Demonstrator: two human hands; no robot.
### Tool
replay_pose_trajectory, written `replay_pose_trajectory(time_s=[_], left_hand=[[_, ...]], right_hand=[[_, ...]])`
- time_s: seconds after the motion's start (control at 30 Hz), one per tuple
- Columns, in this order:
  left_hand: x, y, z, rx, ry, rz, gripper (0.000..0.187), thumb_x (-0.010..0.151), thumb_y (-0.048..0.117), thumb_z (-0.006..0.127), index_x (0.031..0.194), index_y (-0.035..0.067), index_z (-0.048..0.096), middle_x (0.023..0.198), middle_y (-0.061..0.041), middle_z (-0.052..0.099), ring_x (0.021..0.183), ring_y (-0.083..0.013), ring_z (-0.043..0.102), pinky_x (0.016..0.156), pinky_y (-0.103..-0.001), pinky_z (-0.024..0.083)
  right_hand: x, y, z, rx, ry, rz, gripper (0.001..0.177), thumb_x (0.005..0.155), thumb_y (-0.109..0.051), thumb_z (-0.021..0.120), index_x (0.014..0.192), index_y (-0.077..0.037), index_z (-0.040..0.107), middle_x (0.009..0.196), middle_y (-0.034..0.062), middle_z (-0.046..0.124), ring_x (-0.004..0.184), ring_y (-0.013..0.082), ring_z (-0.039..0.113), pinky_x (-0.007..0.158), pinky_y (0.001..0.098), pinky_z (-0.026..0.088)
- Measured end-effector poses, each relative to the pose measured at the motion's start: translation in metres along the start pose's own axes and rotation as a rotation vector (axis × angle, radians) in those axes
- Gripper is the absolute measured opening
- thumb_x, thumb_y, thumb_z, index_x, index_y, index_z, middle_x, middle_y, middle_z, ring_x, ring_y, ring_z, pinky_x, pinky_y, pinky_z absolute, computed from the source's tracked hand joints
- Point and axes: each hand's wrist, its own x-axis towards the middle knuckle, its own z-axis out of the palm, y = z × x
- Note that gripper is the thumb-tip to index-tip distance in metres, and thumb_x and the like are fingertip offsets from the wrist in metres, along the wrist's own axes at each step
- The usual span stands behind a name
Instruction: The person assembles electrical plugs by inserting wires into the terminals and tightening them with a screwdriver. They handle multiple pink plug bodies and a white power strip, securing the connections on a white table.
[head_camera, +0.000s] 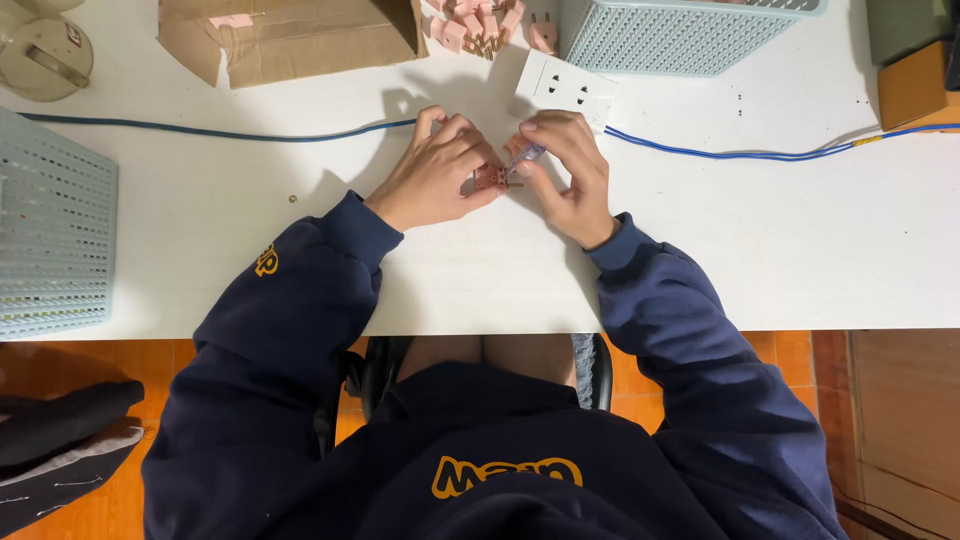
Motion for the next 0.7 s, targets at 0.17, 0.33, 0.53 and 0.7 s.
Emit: replay_pose_trajectory(time_s=[0.17, 0.33, 0.53, 0.7], left_hand=[[-0.001, -0.003, 0.002, -0.008, 0.012, 0.008, 0.033, 0.113, 0.051, 0.079, 0.107, 0.018, 0.077, 0.092, 0.0, 0.071, 0.115, -0.021, 0.063, 0.113, -0.054, 0.033], [-0.003, -0.003, 0.002, -0.006, -0.006, 0.006, 0.029, 0.111, 0.048, 0.08, 0.11, 0.02, 0.078, 0.092, 0.0, 0.072, 0.115, -0.0199, 0.063, 0.113, -0.055, 0.032], [-0.002, -0.002, -0.004, 0.003, 0.009, 0.018, 0.03, 0.114, 0.048, 0.079, 0.11, 0.019, 0.079, 0.094, 0.0, 0.072, 0.115, -0.0202, 0.063, 0.113, -0.055, 0.033], [-0.005, -0.001, -0.009, 0.013, -0.032, 0.025, 0.033, 0.109, 0.048, 0.084, 0.106, 0.016, 0.078, 0.099, -0.003, 0.073, 0.116, -0.0214, 0.062, 0.114, -0.054, 0.032]], right_hand=[[-0.013, 0.008, 0.003, -0.003, 0.028, 0.031, 0.03, 0.114, -0.002, 0.074, 0.142, 0.008, 0.071, 0.114, 0.0219, 0.073, 0.109, 0.0411, 0.069, 0.098, 0.0596, 0.058], [-0.005, 0.0, 0.001, 0.028, 0.005, -0.009, 0.032, 0.116, -0.008, 0.071, 0.145, 0.007, 0.069, 0.121, 0.0255, 0.075, 0.116, 0.0468, 0.071, 0.103, 0.0633, 0.055], [-0.015, 0.013, 0.001, 0.005, 0.035, -0.011, 0.028, 0.113, -0.002, 0.075, 0.139, 0.008, 0.07, 0.112, 0.024, 0.074, 0.106, 0.0442, 0.07, 0.097, 0.0614, 0.057], [-0.004, -0.008, 0.003, -0.005, 0.006, 0.037, 0.029, 0.117, -0.001, 0.064, 0.142, 0.01, 0.07, 0.118, 0.0264, 0.079, 0.115, 0.0473, 0.073, 0.102, 0.0625, 0.057]])
